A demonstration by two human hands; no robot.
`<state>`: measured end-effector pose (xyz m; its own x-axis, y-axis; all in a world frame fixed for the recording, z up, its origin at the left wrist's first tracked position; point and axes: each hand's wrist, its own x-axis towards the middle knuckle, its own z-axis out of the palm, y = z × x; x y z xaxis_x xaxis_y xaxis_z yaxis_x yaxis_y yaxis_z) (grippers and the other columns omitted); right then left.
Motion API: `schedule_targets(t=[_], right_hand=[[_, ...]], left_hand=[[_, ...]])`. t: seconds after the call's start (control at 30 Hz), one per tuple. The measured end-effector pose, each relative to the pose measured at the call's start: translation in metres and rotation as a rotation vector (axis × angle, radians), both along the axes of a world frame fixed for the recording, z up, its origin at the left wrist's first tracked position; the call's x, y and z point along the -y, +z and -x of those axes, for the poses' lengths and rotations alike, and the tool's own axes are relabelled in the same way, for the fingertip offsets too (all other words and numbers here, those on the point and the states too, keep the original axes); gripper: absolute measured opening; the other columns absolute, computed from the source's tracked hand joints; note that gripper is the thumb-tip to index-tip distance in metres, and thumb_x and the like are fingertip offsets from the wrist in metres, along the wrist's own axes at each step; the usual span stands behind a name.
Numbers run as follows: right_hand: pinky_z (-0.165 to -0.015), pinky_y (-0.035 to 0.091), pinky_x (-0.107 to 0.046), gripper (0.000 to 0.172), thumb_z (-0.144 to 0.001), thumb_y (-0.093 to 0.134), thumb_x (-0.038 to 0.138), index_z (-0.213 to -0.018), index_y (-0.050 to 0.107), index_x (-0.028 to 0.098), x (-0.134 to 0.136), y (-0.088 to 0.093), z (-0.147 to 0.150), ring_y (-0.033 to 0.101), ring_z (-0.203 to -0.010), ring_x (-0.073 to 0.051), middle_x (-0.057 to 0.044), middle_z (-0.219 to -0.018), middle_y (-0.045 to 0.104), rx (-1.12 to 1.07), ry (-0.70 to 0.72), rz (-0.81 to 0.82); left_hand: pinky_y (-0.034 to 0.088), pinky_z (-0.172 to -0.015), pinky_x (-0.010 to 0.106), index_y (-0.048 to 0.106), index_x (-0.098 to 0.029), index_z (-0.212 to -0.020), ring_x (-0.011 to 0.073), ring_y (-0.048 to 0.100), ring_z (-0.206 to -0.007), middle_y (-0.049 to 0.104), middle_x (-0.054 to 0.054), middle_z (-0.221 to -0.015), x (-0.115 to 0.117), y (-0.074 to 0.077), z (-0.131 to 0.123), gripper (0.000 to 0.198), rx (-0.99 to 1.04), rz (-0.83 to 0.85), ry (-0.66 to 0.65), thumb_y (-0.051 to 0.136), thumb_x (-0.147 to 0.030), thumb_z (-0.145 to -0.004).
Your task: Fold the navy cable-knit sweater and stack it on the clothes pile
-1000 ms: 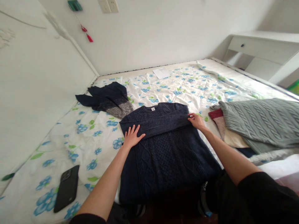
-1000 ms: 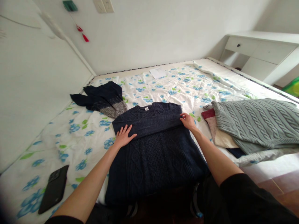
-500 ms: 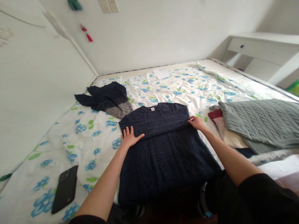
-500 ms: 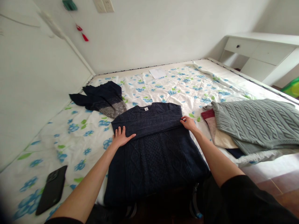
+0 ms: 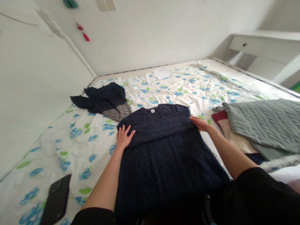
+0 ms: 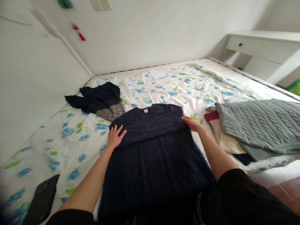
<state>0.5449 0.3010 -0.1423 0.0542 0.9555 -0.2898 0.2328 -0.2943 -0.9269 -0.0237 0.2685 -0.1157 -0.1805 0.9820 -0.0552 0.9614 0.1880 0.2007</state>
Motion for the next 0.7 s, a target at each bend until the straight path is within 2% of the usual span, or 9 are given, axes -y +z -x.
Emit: schedule_targets(t=[0.1,0.17,0.27,0.37,0.43,0.5,0.6,0.7], right_hand=[[-0.092,0.071,-0.028,0.027,-0.110,0.072,0.050,-0.110,0.077,0.024,-0.019,-0.002,-0.004,0.086,-0.107,-0.023,-0.012,-0.118,0.088,-0.145,-0.040,0.072],[-0.090,0.071,-0.028,0.029,-0.112,0.069,0.052,-0.105,0.075,0.024,-0.034,-0.001,-0.001,0.086,-0.104,-0.023,-0.012,-0.109,0.088,-0.156,-0.068,0.088],[-0.088,0.072,-0.032,0.036,-0.115,0.061,0.054,-0.102,0.074,0.023,-0.063,0.001,0.008,0.086,-0.098,-0.025,-0.013,-0.099,0.086,-0.175,-0.068,0.102],[-0.087,0.072,-0.037,0.040,-0.115,0.058,0.052,-0.103,0.076,0.019,-0.102,0.004,0.017,0.083,-0.089,-0.026,-0.011,-0.089,0.083,-0.211,-0.087,0.112],[-0.085,0.071,-0.038,0.041,-0.111,0.065,0.055,-0.102,0.079,0.017,-0.134,0.005,0.021,0.080,-0.083,-0.025,-0.009,-0.085,0.082,-0.113,-0.095,0.096],[-0.085,0.069,-0.038,0.042,-0.104,0.078,0.059,-0.097,0.081,0.017,-0.169,0.008,0.024,0.077,-0.079,-0.025,-0.007,-0.082,0.080,0.104,-0.028,0.045],[-0.093,0.066,-0.037,0.049,-0.088,0.096,0.065,-0.086,0.081,0.019,-0.220,0.013,0.034,0.075,-0.082,-0.022,-0.006,-0.080,0.079,0.443,0.206,-0.105],[-0.104,0.063,-0.040,0.056,-0.082,0.099,0.071,-0.085,0.083,0.018,-0.254,0.017,0.065,0.076,-0.091,-0.024,-0.007,-0.086,0.081,0.595,0.378,-0.153]], left_hand=[[0.022,-0.145,0.059,0.044,-0.033,-0.183,0.0380,0.019,-0.181,0.026,0.010,-0.195,-0.008,-0.003,0.012,0.091,-0.014,-0.017,-0.024,0.040,-0.085,-0.108],[0.023,-0.145,0.058,0.043,-0.033,-0.183,0.0371,0.019,-0.182,0.025,0.009,-0.195,-0.012,-0.004,0.021,0.093,-0.016,-0.008,-0.082,0.044,-0.085,-0.107],[0.025,-0.145,0.055,0.044,-0.035,-0.182,0.0345,0.019,-0.182,0.026,0.006,-0.195,-0.014,-0.007,0.030,0.086,-0.018,-0.014,-0.144,0.046,-0.080,-0.109],[0.025,-0.145,0.055,0.044,-0.035,-0.182,0.0340,0.019,-0.182,0.026,0.004,-0.195,-0.013,-0.012,0.034,0.079,-0.032,-0.045,-0.148,0.048,-0.072,-0.112],[0.026,-0.145,0.056,0.044,-0.035,-0.182,0.0347,0.020,-0.182,0.026,0.004,-0.195,-0.012,-0.015,0.034,0.077,-0.043,-0.058,-0.150,0.050,-0.067,-0.113],[0.026,-0.145,0.056,0.045,-0.034,-0.182,0.0354,0.021,-0.181,0.027,0.004,-0.195,-0.010,-0.017,0.033,0.075,-0.053,-0.062,-0.151,0.051,-0.064,-0.113],[0.026,-0.145,0.055,0.044,-0.035,-0.182,0.0350,0.021,-0.181,0.027,0.004,-0.195,-0.008,-0.018,0.033,0.075,-0.064,-0.057,-0.146,0.051,-0.063,-0.114],[0.024,-0.146,0.053,0.043,-0.036,-0.183,0.0336,0.019,-0.182,0.025,0.002,-0.196,-0.007,-0.019,0.034,0.075,-0.069,-0.054,-0.145,0.051,-0.065,-0.114]])
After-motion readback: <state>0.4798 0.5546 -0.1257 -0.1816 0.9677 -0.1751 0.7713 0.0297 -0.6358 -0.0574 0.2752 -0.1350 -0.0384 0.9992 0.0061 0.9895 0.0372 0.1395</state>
